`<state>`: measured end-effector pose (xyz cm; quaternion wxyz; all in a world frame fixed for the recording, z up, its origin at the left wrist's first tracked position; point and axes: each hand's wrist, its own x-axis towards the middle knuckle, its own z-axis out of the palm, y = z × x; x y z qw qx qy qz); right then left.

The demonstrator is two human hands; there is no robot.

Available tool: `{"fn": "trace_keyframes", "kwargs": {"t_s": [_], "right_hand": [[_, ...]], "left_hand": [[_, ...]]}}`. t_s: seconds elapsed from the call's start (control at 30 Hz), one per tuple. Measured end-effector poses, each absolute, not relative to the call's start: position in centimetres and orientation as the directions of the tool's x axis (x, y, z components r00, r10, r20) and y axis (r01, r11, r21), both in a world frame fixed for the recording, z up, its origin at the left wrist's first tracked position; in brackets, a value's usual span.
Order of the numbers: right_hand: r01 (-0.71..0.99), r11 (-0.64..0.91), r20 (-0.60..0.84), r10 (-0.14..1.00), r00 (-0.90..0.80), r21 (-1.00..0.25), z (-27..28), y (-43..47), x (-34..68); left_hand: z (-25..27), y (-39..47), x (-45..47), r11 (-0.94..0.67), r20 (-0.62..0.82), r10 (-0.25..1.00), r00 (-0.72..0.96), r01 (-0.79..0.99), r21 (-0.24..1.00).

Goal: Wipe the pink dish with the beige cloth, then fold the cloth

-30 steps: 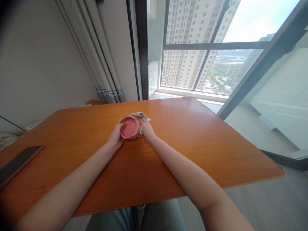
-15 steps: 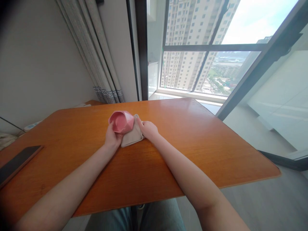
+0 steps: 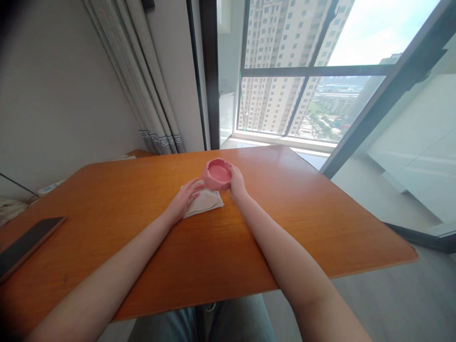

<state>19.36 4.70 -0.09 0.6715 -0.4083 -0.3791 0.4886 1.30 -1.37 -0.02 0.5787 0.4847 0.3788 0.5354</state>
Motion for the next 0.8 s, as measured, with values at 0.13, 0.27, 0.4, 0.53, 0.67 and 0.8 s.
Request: {"fn": "trace_keyframes", "kwargs": {"t_s": [0.13, 0.27, 0.4, 0.53, 0.67, 0.8], "right_hand": [[-0.110, 0.220, 0.129, 0.836, 0.533, -0.969, -1.4, 7.5, 24.9], [0.074, 0.105, 0.128, 0.774, 0.620, -0.992, -2.5, 8.8, 28.3], [0.131, 0.039, 0.114, 0.764, 0.635, -0.991, -3.0, 9.4, 29.5], [0.203, -0.010, 0.119, 0.778, 0.617, -0.979, -3.0, 9.6, 30.3], [0.309, -0.022, 0.174, 0.786, 0.593, -0.951, -2.7, 9.2, 30.9], [0.398, -0.020, 0.228, 0.792, 0.567, -0.917, -2.4, 8.5, 30.9]], "left_hand": [[-0.3, -2.2, 1.0, -0.369, 0.242, 0.879, 0.411, 0.267, 0.890], [-0.1, -2.6, 0.9, -0.592, 0.278, 0.760, 0.588, 0.450, 0.668], [-0.4, -2.3, 0.8, -0.604, 0.287, 0.772, 0.567, 0.517, 0.606], [-0.7, -2.1, 0.8, -0.624, 0.335, 0.764, 0.552, 0.502, 0.599], [-0.6, -2.1, 0.8, -0.641, 0.350, 0.750, 0.562, 0.483, 0.597], [-0.4, -2.2, 0.8, -0.626, 0.321, 0.760, 0.565, 0.500, 0.598]]}}
